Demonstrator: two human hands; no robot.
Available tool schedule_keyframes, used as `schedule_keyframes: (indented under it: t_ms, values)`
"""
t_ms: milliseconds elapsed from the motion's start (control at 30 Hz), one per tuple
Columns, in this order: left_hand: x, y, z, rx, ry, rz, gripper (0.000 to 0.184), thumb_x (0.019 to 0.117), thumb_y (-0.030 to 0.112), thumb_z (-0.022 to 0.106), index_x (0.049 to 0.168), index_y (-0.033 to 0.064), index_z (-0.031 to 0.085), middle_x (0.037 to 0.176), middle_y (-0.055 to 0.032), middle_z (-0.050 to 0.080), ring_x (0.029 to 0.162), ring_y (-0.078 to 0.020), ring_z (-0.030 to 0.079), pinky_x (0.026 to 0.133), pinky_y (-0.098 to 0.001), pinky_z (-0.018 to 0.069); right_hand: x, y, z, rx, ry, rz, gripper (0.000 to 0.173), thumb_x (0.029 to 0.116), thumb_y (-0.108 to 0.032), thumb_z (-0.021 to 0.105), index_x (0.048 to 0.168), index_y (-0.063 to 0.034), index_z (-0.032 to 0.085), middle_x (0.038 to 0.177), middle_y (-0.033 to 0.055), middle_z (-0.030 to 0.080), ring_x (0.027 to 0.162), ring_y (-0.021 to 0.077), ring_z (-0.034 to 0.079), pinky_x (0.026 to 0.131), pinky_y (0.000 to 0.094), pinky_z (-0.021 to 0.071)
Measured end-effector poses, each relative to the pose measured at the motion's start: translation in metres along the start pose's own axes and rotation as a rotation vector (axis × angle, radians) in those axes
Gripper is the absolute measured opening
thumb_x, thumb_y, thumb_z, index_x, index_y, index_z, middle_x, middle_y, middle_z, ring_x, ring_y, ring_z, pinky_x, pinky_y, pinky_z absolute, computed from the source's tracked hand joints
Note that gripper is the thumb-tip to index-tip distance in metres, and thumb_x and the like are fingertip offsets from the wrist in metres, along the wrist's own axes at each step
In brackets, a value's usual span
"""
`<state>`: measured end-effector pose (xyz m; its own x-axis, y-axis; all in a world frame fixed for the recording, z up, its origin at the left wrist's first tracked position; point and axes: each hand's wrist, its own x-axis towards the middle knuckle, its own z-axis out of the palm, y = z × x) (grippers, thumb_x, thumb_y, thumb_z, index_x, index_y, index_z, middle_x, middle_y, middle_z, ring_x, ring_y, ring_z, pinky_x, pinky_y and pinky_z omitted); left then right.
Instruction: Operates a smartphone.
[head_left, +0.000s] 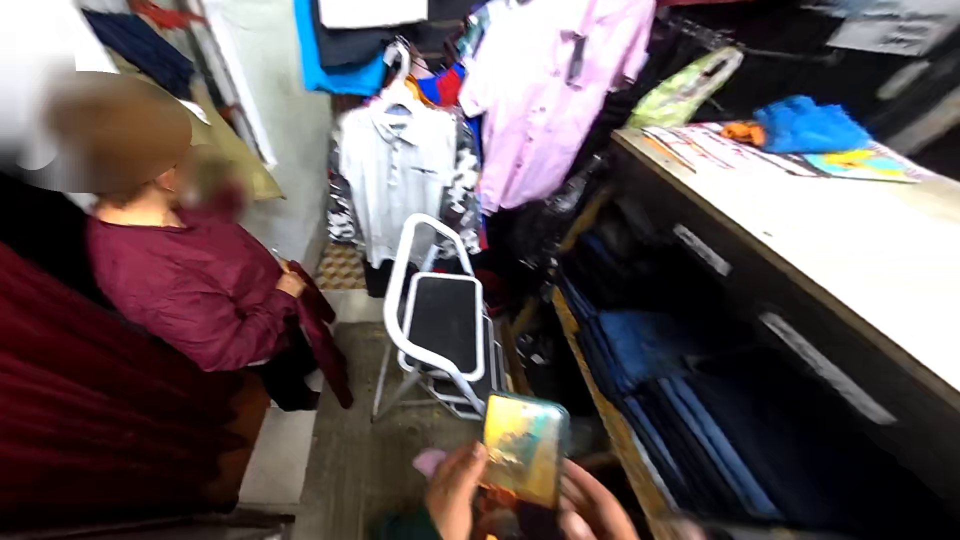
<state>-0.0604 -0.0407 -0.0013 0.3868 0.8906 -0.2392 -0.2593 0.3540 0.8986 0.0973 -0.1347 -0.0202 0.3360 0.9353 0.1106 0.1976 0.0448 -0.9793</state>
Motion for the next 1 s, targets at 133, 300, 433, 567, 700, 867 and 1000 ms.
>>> schedule_keyframes:
  t_ms: [133,300,433,567,700,867,1000]
  values:
    - [0.005,-0.009,-0.003,-0.095,-0.046,-0.039,0.044,0.1061,0.024,0.034,0.125,-0.0084,0.059,0.112,-0.0143,0.072,0.105,-0.0165,0.07,0.098,-0.0373,0.0569,-0.01,-0.014,0.0,0.17,-0.087,0.191,0.051,0.097,-0.008,0.054,0.142,0.0129,0.041,0.121,0.0135,0.071,0.105,0.0168,0.071,0.091,0.0351,0.0605]
    - [0.009,-0.012,-0.003,-0.148,-0.068,-0.071,0.045,0.1061,0.024,0.034,0.126,-0.0087,0.057,0.112,-0.0165,0.072,0.105,-0.019,0.071,0.097,-0.0377,0.0572,-0.008,-0.019,-0.001,0.249,-0.12,0.203,0.052,0.0943,-0.003,0.058,0.141,0.0112,0.042,0.12,0.0137,0.071,0.104,0.0196,0.072,0.091,0.0358,0.061]
    - [0.006,-0.009,-0.008,-0.069,0.015,-0.019,0.042,0.1053,0.023,0.039,0.123,-0.0093,0.06,0.112,-0.0143,0.072,0.106,-0.0159,0.07,0.099,-0.0355,0.056,-0.004,-0.018,0.008,0.267,-0.15,0.172,0.051,0.0948,-0.007,0.058,0.14,0.0121,0.043,0.122,0.0132,0.07,0.109,0.017,0.07,0.096,0.0357,0.0587]
    - [0.001,0.008,-0.002,0.116,0.118,0.044,0.039,0.1059,0.018,0.038,0.122,-0.0114,0.056,0.108,-0.0063,0.071,0.103,-0.0062,0.067,0.097,-0.0326,0.0559,0.003,-0.006,0.012,0.392,-0.105,0.2,0.047,0.1068,-0.026,0.042,0.139,0.0074,0.05,0.127,0.0113,0.066,0.114,0.0114,0.064,0.1,0.0355,0.0541]
    - [0.012,0.01,0.004,0.139,-0.019,0.029,0.034,0.1071,0.015,0.03,0.121,-0.0075,0.051,0.101,0.0045,0.07,0.098,0.0021,0.067,0.093,-0.0264,0.0572,0.007,-0.002,0.01,0.641,-0.012,0.316,0.047,0.1058,-0.028,0.039,0.141,0.0024,0.047,0.119,0.0045,0.069,0.104,0.0086,0.067,0.09,0.0336,0.0567]
    - [0.013,0.008,0.021,0.125,-0.008,-0.079,0.04,0.1051,0.019,0.039,0.125,-0.0109,0.056,0.113,-0.0075,0.07,0.106,-0.0078,0.067,0.098,-0.0314,0.0554,0.003,0.003,0.003,0.691,0.054,0.382,0.043,0.1056,-0.026,0.042,0.142,-0.0039,0.049,0.117,0.0026,0.072,0.101,0.0112,0.071,0.084,0.0338,0.0601]
    - [0.028,-0.007,0.022,0.048,-0.175,-0.144,0.047,0.1048,0.03,0.042,0.128,-0.0085,0.055,0.116,-0.0119,0.072,0.108,-0.0144,0.07,0.099,-0.0358,0.0566,0.004,0.015,-0.006,0.856,0.092,0.359,0.046,0.1066,-0.034,0.045,0.14,-0.003,0.049,0.118,0.008,0.072,0.108,0.0187,0.071,0.094,0.0411,0.0592]
